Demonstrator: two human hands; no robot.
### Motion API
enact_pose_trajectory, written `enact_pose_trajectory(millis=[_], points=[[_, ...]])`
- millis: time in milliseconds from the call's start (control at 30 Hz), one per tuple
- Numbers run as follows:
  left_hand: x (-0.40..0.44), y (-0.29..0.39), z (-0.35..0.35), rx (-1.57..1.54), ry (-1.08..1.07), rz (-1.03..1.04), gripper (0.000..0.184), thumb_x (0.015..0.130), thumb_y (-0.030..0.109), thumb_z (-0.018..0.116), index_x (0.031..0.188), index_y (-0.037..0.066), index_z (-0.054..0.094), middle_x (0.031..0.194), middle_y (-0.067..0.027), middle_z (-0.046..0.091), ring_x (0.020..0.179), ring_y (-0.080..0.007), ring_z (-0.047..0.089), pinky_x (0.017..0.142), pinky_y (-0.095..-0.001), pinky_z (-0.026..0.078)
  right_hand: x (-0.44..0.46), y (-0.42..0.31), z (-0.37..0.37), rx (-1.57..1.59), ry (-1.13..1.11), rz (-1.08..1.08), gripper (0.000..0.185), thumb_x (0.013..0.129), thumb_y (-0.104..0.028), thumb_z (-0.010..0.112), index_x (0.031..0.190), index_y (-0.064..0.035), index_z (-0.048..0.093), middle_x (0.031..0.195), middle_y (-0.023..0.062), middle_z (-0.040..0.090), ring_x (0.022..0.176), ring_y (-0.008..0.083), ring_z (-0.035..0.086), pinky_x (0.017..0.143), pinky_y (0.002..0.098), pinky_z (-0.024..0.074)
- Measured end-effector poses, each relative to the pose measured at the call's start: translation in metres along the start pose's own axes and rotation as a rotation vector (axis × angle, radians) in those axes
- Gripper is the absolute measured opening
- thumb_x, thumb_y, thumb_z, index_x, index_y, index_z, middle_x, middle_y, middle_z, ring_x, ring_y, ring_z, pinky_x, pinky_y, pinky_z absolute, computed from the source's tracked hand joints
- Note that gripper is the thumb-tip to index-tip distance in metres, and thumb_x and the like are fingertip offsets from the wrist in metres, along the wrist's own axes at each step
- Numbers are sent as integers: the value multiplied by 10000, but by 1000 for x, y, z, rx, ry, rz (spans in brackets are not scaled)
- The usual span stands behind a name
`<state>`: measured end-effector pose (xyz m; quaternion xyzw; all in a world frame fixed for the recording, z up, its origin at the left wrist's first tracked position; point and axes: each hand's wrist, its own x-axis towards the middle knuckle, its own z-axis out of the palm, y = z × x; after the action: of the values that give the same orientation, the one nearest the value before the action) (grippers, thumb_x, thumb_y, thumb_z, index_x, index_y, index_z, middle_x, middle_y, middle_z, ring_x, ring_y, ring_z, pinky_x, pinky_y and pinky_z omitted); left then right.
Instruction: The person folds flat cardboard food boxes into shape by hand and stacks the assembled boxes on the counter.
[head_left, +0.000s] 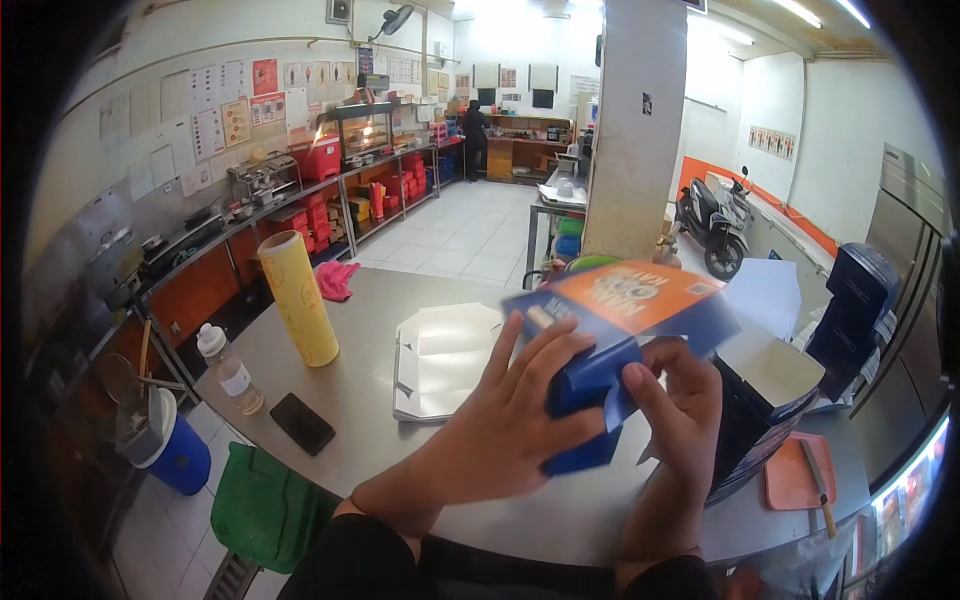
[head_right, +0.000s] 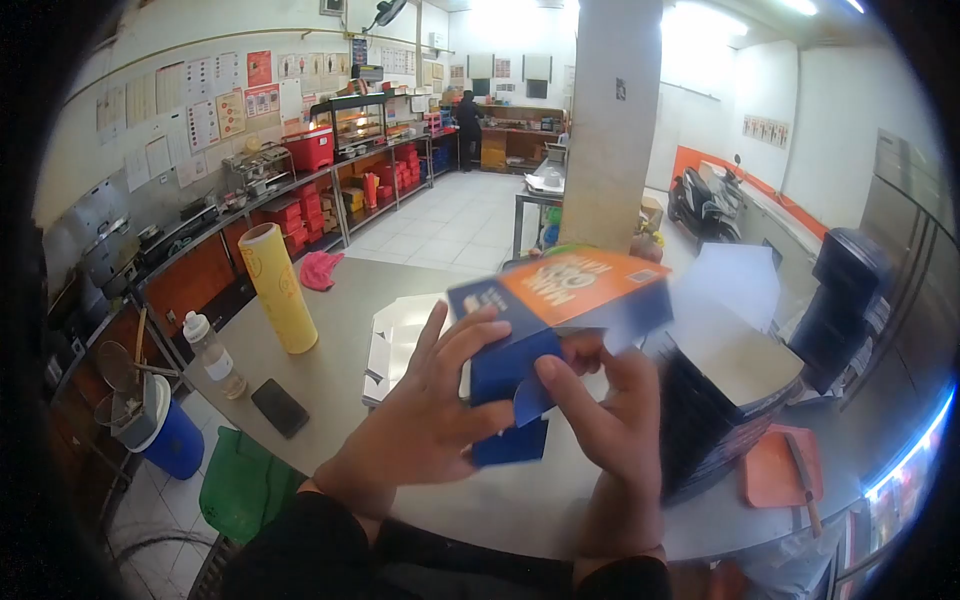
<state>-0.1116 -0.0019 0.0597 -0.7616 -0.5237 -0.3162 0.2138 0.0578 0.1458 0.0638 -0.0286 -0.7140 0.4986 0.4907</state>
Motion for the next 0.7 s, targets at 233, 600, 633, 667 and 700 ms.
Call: enact_pose_trajectory(millis=[233, 600, 633, 667, 700], points=[[-10, 21, -43, -231, -196, -25, 696, 725, 226, 896, 1297, 303, 507, 1555, -215, 263, 1541, -469, 223, 1234, -726, 167, 1, -4, -6, -75, -180, -143, 258, 827, -108, 905, 954, -21, 698, 842, 22, 684, 783, 89, 562, 701, 278, 438], [-11, 5, -32, -270, -45, 40, 700, 689, 210, 903, 1268, 316, 524, 1536, -192, 304, 1518, -471, 273, 1197, -753, 204, -15, -2, 12, 143, -149, 37, 227, 859, 39, 829, 928, -25, 623, 922, 64, 692, 895, 110, 642, 771, 265, 516], [-11, 4, -32, -237, -16, 48, 694, 683, 206, 901, 1260, 316, 533, 1534, -190, 309, 1515, -471, 280, 1194, -753, 209, -17, -3, 13, 153, -149, 62, 231, 857, 52, 825, 936, -20, 621, 924, 65, 691, 902, 114, 642, 774, 274, 521], [-10, 2, -31, -204, 12, 56, 687, 677, 201, 900, 1253, 315, 542, 1531, -188, 315, 1512, -471, 288, 1190, -753, 214, -15, 6, 9, -21, -252, -117, 183, 898, 3, 805, 945, -12, 629, 934, 66, 693, 892, 127, 632, 784, 282, 519], [-10, 1, -29, -172, 40, 64, 681, 671, 196, 898, 1245, 315, 552, 1529, -186, 320, 1508, -471, 295, 1187, -754, 219, -15, 2, 10, 2, -250, -47, 159, 918, -20, 793, 911, -28, 635, 913, 49, 680, 885, 121, 621, 789, 281, 506]])
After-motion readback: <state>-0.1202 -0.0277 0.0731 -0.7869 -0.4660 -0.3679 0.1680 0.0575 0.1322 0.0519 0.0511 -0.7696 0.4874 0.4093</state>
